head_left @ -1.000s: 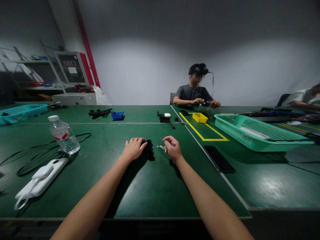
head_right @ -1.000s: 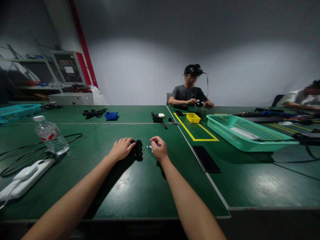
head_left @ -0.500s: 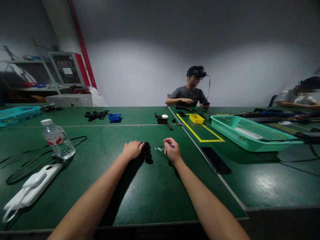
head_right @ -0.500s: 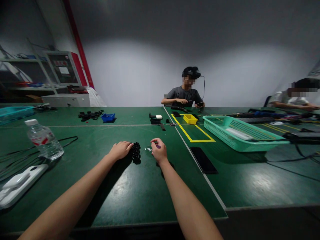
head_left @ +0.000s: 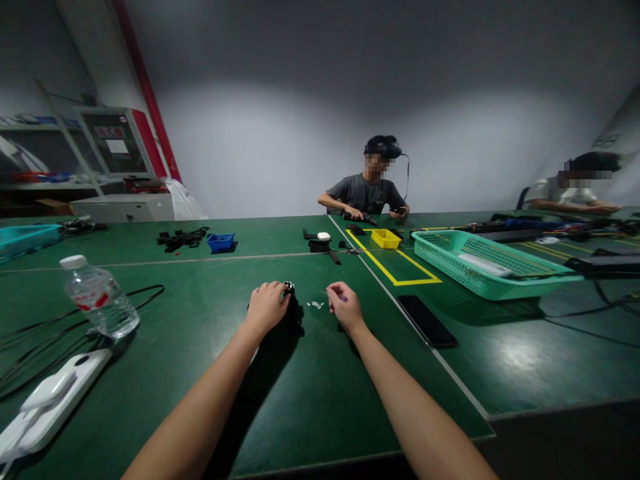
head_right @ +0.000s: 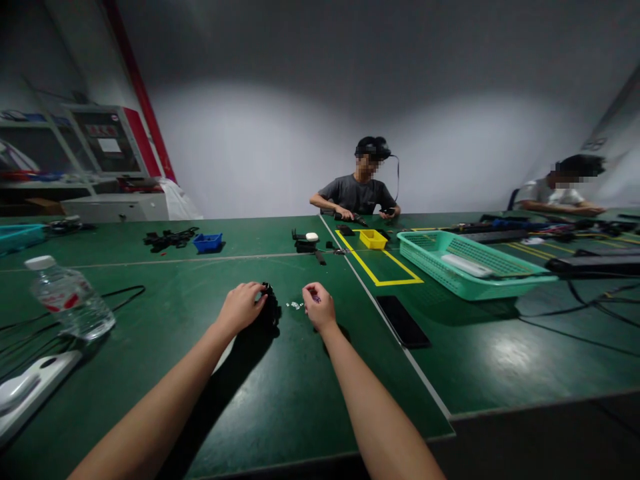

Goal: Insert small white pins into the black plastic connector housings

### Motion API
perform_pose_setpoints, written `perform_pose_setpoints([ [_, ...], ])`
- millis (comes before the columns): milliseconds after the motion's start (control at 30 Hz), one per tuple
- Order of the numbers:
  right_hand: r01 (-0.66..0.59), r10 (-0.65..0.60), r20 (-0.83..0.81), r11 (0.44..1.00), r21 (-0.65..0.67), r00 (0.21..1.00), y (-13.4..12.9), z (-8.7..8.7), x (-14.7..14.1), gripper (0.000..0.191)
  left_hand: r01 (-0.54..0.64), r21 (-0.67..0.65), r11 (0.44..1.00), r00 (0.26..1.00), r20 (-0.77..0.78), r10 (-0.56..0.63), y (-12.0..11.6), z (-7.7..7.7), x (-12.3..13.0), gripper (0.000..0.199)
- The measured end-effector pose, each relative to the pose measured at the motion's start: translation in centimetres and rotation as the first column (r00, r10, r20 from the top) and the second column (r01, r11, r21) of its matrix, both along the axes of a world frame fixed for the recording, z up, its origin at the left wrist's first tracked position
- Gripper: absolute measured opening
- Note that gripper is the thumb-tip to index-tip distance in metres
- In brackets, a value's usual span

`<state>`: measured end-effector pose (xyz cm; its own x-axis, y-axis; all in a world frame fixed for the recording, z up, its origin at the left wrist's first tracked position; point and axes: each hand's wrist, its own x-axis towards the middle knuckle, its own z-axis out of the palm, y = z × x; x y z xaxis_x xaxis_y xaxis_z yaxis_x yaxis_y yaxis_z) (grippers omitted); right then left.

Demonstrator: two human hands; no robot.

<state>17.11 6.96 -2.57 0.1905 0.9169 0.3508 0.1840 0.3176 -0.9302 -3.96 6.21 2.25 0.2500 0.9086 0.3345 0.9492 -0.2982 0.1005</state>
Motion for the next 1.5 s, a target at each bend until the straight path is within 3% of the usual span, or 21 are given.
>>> perform_pose_setpoints([
  [367, -0.028, 0.046, 0.27, 0.997, -0.071, 0.962, -0.3, -0.6, 0.0, 0.032, 0.286, -0.001, 0.958, 0.957, -0.04, -0.286, -4.1, -1.4, 4.0, 0.019],
  [467, 0.029, 0.004, 0.398, 0.997, -0.078, 0.918, -0.4, -0.8, 0.0, 0.025, 0.32, -0.026, 0.947, 0.946, -0.049, -0.321, -4.6, -2.1, 4.2, 0.016],
  [567, 0.087, -0.035, 0.52, 0.993, -0.076, 0.854, -0.4, -0.9, -0.3, 0.003, 0.347, -0.041, 0.937, 0.936, -0.053, -0.349, -4.9, -2.6, 4.3, 0.015],
  [733, 0.124, -0.023, 0.627, 0.985, -0.119, 0.779, -0.4, -0.9, -0.9, 0.014, 0.364, -0.035, 0.931, 0.929, -0.05, -0.366, -5.2, -3.0, 4.6, 0.017],
  [1267, 0.12, -0.042, 0.667, 0.99, -0.072, 0.744, -0.3, -0.5, -0.9, 0.01, 0.336, -0.042, 0.941, 0.941, -0.012, -0.337, -5.0, -3.1, 4.6, 0.016],
  [1500, 0.089, -0.042, 0.513, 0.994, -0.068, 0.858, 0.0, -1.0, -0.3, 0.009, 0.349, -0.012, 0.937, 0.937, 0.03, -0.349, -5.0, -2.9, 4.5, 0.021],
])
